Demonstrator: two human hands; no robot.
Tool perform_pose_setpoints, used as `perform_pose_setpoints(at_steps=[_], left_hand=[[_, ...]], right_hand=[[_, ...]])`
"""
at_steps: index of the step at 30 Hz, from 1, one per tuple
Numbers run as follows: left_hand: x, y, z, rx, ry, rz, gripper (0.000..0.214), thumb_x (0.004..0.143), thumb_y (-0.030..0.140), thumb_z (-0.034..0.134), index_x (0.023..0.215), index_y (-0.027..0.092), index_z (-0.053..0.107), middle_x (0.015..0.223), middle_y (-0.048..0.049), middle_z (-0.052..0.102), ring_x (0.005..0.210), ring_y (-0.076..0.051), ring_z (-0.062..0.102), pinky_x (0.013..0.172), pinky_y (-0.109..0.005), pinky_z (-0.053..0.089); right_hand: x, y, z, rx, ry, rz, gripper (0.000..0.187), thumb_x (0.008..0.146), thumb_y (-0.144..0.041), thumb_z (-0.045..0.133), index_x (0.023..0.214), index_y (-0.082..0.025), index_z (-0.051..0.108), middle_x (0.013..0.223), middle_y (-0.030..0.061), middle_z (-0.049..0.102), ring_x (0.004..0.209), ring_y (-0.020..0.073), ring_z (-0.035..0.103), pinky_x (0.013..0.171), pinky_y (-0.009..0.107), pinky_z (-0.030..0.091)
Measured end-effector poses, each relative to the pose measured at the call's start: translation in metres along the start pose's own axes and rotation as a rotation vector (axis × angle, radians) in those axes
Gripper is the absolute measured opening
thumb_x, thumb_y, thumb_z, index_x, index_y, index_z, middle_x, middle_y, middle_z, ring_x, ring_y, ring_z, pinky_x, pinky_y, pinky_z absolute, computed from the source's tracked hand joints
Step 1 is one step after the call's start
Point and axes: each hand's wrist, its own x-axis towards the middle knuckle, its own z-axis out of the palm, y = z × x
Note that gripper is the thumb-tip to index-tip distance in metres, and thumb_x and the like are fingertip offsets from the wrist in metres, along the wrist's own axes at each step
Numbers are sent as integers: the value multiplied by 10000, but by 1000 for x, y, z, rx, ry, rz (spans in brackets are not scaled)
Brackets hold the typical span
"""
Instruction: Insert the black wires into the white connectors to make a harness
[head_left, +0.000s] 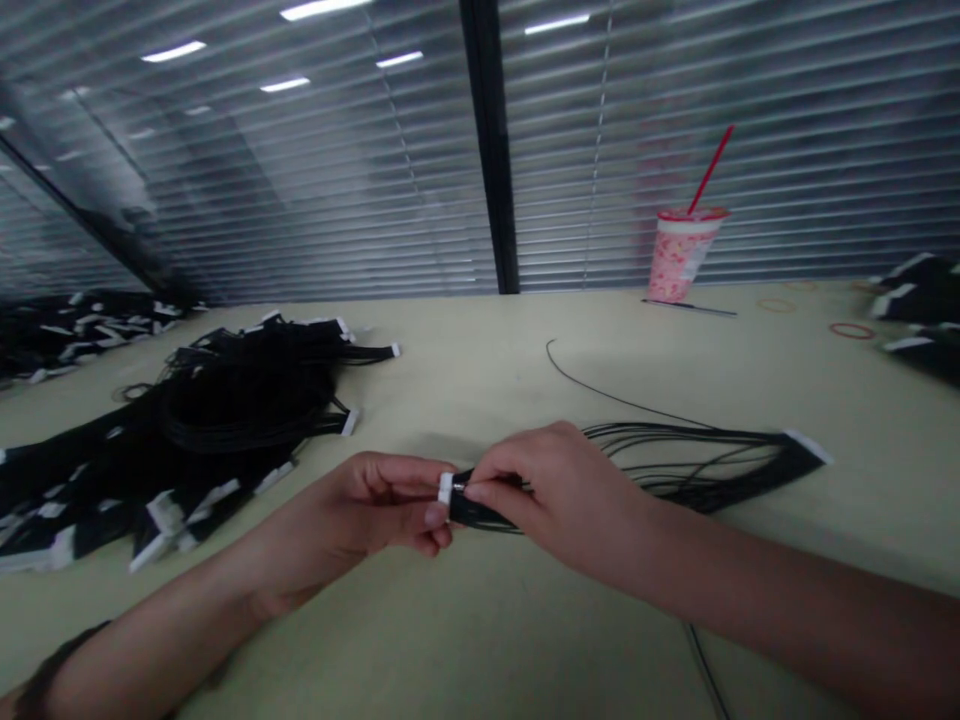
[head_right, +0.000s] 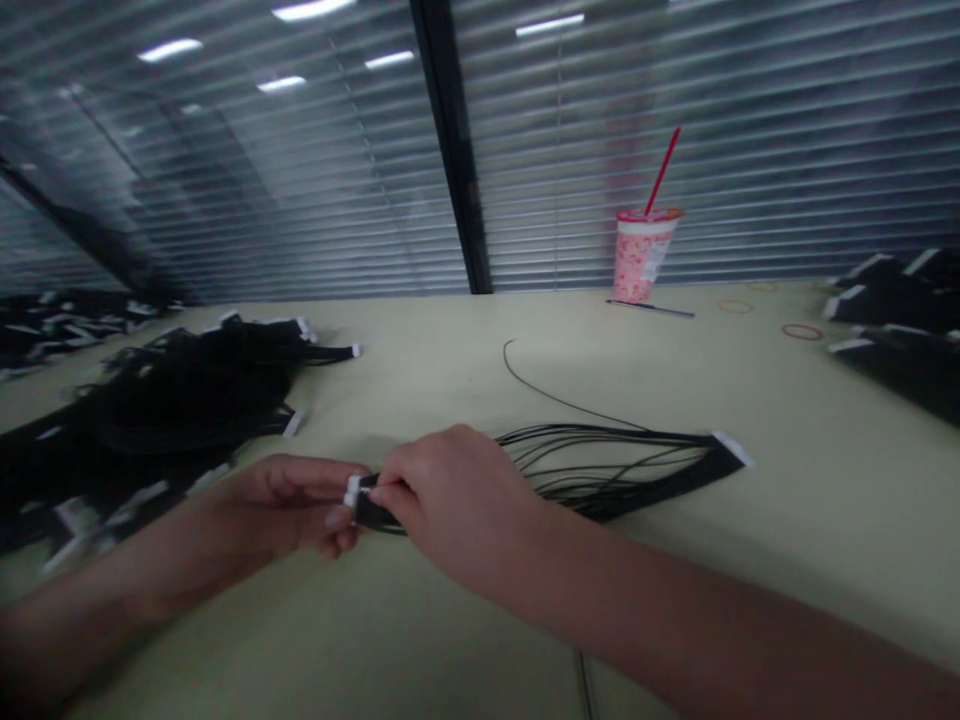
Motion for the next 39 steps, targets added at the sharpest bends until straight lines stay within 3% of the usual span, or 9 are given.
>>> perform_pose_setpoints(at_steps=[5, 10, 22, 34, 39], left_hand=[[0, 0, 1, 4, -5, -10, 216, 794, 149, 511, 931, 226, 660, 712, 32, 621, 652, -71, 511, 646, -187, 400], [0, -1, 3, -18, 20, -5, 240, 782, 148, 525, 954, 244, 661, 734, 28, 639, 666, -75, 526, 656, -191, 407], [-3, 0, 4, -12, -1, -11, 225, 790, 181, 537, 965, 249, 661, 710, 31, 631, 650, -69, 506, 631, -174, 389], [-2, -1, 7, 112, 0, 53, 204, 791, 211, 532, 944, 230, 665, 686, 26, 609, 622, -73, 496, 616, -189, 402], [-1, -4, 9, 184, 29, 130, 163, 792, 252, 528, 850, 215, 676, 673, 13, 595, 608, -81, 492, 589, -199, 409]], right_hand=[[1, -7, -3, -145, -48, -30, 204, 827, -243, 524, 704, -146, 655, 647, 22, 629, 569, 94, 540, 536, 210, 316], [3, -15, -6, -267, -156, -33, 124, 780, -135, 566, 700, -140, 660, 655, 36, 636, 600, 127, 571, 539, 233, 331], [4, -12, 0, -393, -207, -122, 72, 713, -123, 610, 678, -179, 637, 653, 20, 625, 573, 146, 557, 495, 249, 292], [-3, -10, 3, -395, -121, -187, 64, 715, -140, 607, 668, -183, 599, 625, -1, 613, 563, 138, 546, 488, 258, 251], [-1, -9, 2, -297, -88, -153, 129, 793, -163, 543, 695, -187, 624, 664, -8, 632, 583, 121, 563, 506, 248, 274]])
